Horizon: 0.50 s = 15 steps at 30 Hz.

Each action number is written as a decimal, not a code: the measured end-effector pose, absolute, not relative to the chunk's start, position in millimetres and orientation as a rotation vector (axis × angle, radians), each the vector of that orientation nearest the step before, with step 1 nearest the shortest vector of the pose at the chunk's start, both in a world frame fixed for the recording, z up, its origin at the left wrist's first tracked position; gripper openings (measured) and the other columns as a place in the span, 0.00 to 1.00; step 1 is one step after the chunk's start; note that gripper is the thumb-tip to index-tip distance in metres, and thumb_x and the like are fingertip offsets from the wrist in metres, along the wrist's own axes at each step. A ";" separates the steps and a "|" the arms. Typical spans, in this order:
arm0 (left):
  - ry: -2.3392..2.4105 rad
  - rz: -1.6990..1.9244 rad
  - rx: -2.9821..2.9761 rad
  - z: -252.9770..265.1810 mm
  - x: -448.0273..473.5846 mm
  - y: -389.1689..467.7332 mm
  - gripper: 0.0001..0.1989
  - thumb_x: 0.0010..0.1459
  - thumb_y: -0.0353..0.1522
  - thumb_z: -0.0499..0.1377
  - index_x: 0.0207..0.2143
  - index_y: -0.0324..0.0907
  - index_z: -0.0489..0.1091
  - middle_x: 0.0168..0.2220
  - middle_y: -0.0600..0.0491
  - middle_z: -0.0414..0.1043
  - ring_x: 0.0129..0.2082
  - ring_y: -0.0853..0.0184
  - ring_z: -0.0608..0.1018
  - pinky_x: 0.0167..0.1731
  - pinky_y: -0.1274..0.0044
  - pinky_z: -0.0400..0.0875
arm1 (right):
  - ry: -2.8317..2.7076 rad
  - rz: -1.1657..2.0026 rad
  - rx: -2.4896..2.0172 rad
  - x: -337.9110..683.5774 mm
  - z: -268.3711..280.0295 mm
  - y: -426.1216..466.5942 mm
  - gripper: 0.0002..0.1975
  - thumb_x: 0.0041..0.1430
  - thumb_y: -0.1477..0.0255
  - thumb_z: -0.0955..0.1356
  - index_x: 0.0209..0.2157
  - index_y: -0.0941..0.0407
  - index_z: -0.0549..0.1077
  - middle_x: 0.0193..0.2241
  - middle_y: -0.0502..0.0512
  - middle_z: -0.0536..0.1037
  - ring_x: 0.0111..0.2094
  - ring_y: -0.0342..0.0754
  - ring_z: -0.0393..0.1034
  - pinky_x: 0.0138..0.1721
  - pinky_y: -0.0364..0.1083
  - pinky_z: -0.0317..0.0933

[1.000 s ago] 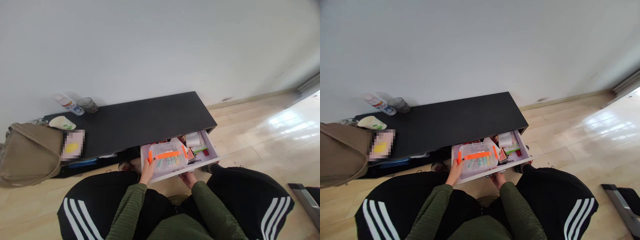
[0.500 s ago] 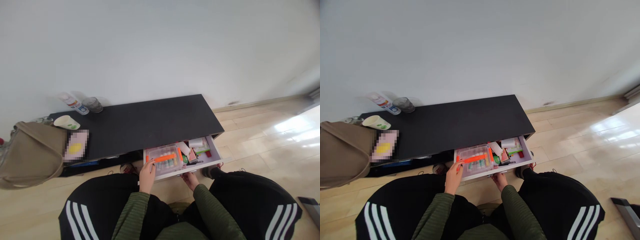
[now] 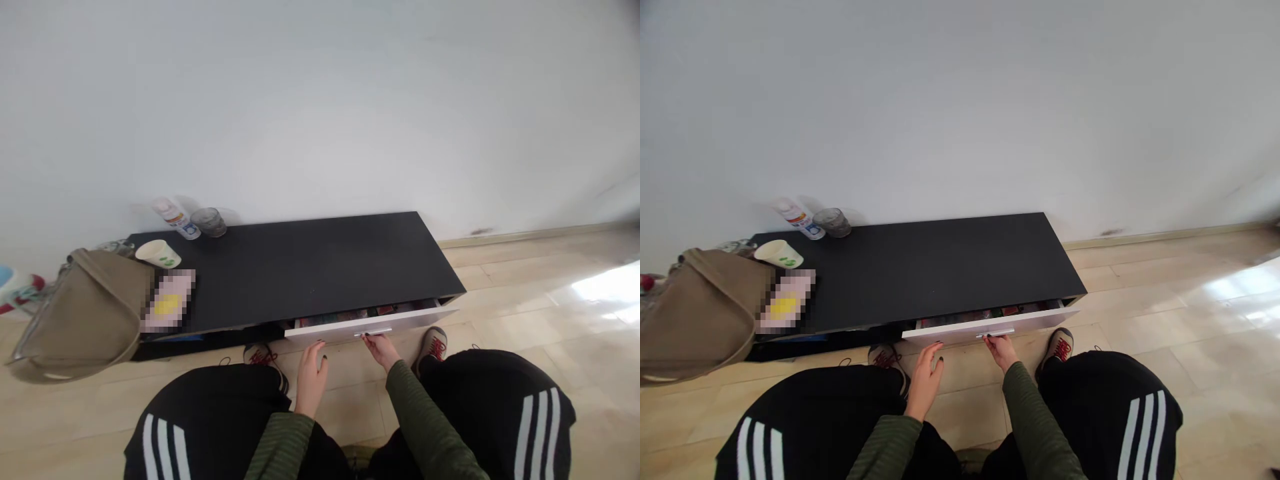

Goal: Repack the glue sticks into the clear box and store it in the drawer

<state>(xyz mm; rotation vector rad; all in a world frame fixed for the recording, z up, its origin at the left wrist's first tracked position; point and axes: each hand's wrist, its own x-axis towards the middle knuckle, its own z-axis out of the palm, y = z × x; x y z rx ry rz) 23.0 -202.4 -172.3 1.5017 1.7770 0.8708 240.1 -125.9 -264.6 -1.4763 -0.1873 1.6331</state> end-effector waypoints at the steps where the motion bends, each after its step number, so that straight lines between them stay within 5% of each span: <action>1: 1.793 0.872 1.473 -177.4 21.9 -201.2 0.21 0.57 0.29 0.51 0.52 0.41 0.70 0.56 0.42 0.70 0.59 0.57 0.72 0.61 0.62 0.64 | -0.198 1.620 -1.487 237.9 -262.2 -116.6 0.14 0.45 0.86 0.70 0.26 0.53 0.66 0.24 0.46 0.76 0.30 0.42 0.76 0.36 0.38 0.72; 5: 1.851 0.841 1.414 -191.2 19.2 -196.4 0.26 0.55 0.29 0.53 0.57 0.42 0.67 0.60 0.43 0.67 0.64 0.58 0.67 0.65 0.63 0.57 | -0.283 1.614 -1.545 232.3 -251.2 -86.1 0.14 0.47 0.85 0.70 0.25 0.53 0.65 0.23 0.46 0.75 0.32 0.42 0.76 0.38 0.38 0.71; 9: 1.863 0.624 1.451 -185.6 24.2 -195.3 0.24 0.55 0.28 0.52 0.55 0.40 0.69 0.57 0.40 0.71 0.60 0.58 0.71 0.61 0.66 0.62 | -0.436 1.681 -1.637 232.0 -237.7 -82.6 0.13 0.49 0.82 0.72 0.24 0.54 0.65 0.19 0.45 0.73 0.27 0.43 0.75 0.32 0.40 0.70; 13: 1.641 0.010 1.431 -145.4 24.7 -204.8 0.10 0.57 0.36 0.56 0.36 0.41 0.75 0.31 0.45 0.77 0.36 0.57 0.81 0.39 0.69 0.73 | -0.682 1.882 -1.744 233.9 -196.6 -111.2 0.13 0.40 0.83 0.76 0.20 0.57 0.70 0.12 0.48 0.70 0.16 0.44 0.68 0.20 0.40 0.61; 15: 1.299 -0.082 1.284 -115.6 16.8 -212.6 0.14 0.55 0.44 0.60 0.32 0.41 0.74 0.22 0.51 0.72 0.22 0.63 0.76 0.25 0.74 0.68 | -1.112 2.211 -1.625 237.6 -157.4 -131.3 0.10 0.40 0.79 0.77 0.19 0.59 0.73 0.13 0.51 0.72 0.15 0.43 0.66 0.19 0.40 0.58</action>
